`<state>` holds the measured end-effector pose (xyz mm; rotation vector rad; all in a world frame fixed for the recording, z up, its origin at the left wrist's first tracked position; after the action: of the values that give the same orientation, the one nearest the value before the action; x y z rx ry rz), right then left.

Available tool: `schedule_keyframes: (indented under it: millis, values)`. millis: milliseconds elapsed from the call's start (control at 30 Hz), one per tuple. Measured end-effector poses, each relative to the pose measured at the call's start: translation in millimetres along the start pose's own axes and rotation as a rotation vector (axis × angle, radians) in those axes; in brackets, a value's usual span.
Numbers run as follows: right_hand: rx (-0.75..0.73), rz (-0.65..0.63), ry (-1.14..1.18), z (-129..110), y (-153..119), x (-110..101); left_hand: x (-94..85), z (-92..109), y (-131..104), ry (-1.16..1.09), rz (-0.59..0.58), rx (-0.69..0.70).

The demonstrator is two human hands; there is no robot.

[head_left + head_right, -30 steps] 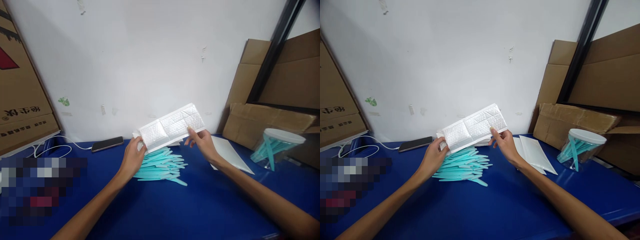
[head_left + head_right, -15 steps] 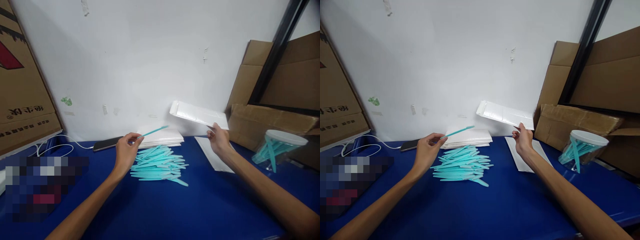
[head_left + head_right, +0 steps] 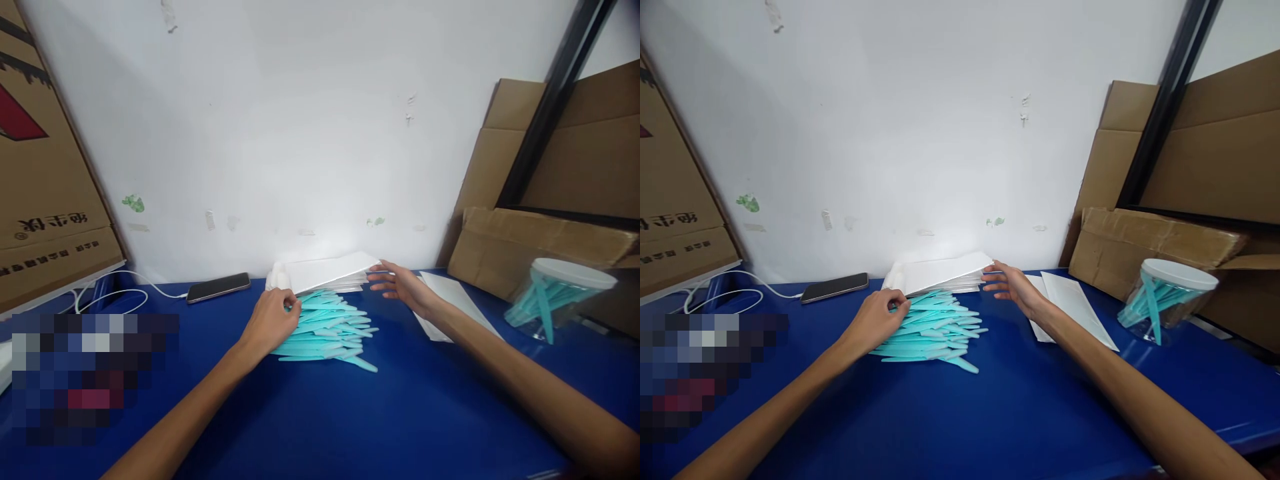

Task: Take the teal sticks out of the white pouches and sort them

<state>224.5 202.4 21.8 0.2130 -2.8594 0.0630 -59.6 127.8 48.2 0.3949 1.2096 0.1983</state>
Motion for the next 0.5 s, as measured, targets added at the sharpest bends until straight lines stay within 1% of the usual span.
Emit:
schedule_keyframes:
  millis: [67, 167, 233, 300, 400, 467, 500]
  values:
    - [0.025, 0.003, -0.032, 2.5, 0.5, -2.6, -0.3, -0.5, -0.3, 0.027, 0.013, 0.015]
    - [0.024, 0.001, -0.067, 4.2, 1.0, -3.3, -0.2, 0.1, -1.2, 0.040, 0.017, 0.038]
    - [0.027, -0.043, -0.047, 7.3, 1.6, 0.9, 0.8, 2.0, -1.7, 0.039, 0.009, 0.067]
    - [0.011, -0.120, 0.013, 8.6, 2.4, 7.9, 2.4, 3.8, -2.1, 0.037, -0.003, 0.093]
    - [-0.101, -0.212, 0.083, -1.9, 3.2, 14.8, 4.4, 1.9, -2.1, 0.033, -0.019, 0.078]
    - [-0.192, -0.227, 0.029, -14.6, 2.4, 15.0, 5.3, -0.7, -2.1, 0.022, -0.032, 0.048]
    - [-0.244, -0.217, -0.054, -22.4, 1.4, 14.1, 5.6, -1.6, -2.2, 0.013, -0.037, 0.038]
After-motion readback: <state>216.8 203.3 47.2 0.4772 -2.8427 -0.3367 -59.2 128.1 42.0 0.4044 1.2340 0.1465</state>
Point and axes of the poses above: each hand's wrist, its own y-axis towards the middle knuckle, its own x-axis out of the palm, z = x × y, the point moved 9 cm from there along y, towards the middle knuckle, and after that the axes turned 15 degrees about y, right-handed, at the moved point
